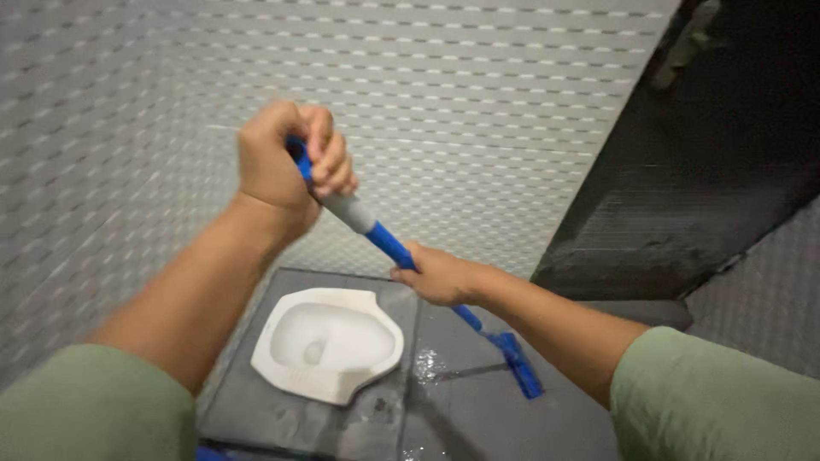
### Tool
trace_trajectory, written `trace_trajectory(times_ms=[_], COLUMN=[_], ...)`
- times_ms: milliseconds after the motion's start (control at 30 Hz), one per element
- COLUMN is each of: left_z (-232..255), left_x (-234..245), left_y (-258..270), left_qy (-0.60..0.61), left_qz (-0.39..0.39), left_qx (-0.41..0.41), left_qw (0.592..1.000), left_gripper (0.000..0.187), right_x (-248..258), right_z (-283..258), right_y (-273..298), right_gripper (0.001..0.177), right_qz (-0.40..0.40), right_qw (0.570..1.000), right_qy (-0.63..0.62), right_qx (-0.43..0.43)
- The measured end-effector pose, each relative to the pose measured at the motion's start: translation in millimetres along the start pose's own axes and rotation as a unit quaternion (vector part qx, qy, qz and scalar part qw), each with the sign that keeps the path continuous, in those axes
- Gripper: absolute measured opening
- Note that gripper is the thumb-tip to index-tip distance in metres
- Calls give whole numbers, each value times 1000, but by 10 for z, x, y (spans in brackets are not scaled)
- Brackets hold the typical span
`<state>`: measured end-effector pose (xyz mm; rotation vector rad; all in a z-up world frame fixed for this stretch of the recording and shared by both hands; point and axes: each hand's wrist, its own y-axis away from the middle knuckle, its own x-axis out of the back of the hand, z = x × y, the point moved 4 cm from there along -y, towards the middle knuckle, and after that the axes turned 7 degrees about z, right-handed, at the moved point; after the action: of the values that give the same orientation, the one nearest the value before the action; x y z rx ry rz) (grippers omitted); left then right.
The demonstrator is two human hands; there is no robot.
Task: The person uses a squeegee and a plastic scoop to move water across a tiled bathroom floor toward a drain, then pours more water from a blue bucket over the area.
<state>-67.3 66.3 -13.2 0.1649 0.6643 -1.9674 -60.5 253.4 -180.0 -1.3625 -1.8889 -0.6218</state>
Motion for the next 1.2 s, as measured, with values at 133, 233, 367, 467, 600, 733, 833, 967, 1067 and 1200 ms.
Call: trace_trajectory(times_ms=[133, 233, 367, 467, 600, 733, 833, 967, 1067, 1200], left_z=[-690, -1194, -1842, -2279, -2651, -2726, -2629, -2350, -1995, -1313], left_x=[-439, -955, -1662, -2152, -2530, -2568, -2399, -2056, -1618, -963], left_y=[-134, -228, -319, -441, -601, -770, -804, -809, -902, -1128], left_qy=[32, 33, 53, 90, 91, 93, 62, 21, -1, -6], left_qz=[0, -21, -25, -39, -43, -49, -45, -50, -39, -53], left_qx=[23, 19, -3, 12, 39, 39, 31, -17, -6, 14], left_qw=[999, 999, 998, 995, 994, 994, 997, 998, 999, 998], left_gripper=[33, 35, 35, 34, 34, 34, 33, 30, 32, 29], right_x=[335, 650, 1019, 1344, 1615, 1679, 1603, 1448, 1236, 998], right_z=[605, 1120, 1848, 2356, 2825, 2971, 2914, 2683, 2395, 1726], right_y=[382, 778, 1316, 1557, 1742, 1694, 1567, 1228, 858, 115], right_gripper=[32, 30, 24, 22, 21, 22, 25, 27, 33, 38], right_qz=[13, 19, 14, 2, -7, -3, -8, 9, 40, 57], right_qw=[999, 994, 989, 982, 974, 982, 976, 986, 987, 995], right_qy=[24, -9, 10, 15, 12, -7, 7, -19, -10, -2], right_qx=[-34, -105, -145, -189, -227, -187, -218, -163, -158, -83])
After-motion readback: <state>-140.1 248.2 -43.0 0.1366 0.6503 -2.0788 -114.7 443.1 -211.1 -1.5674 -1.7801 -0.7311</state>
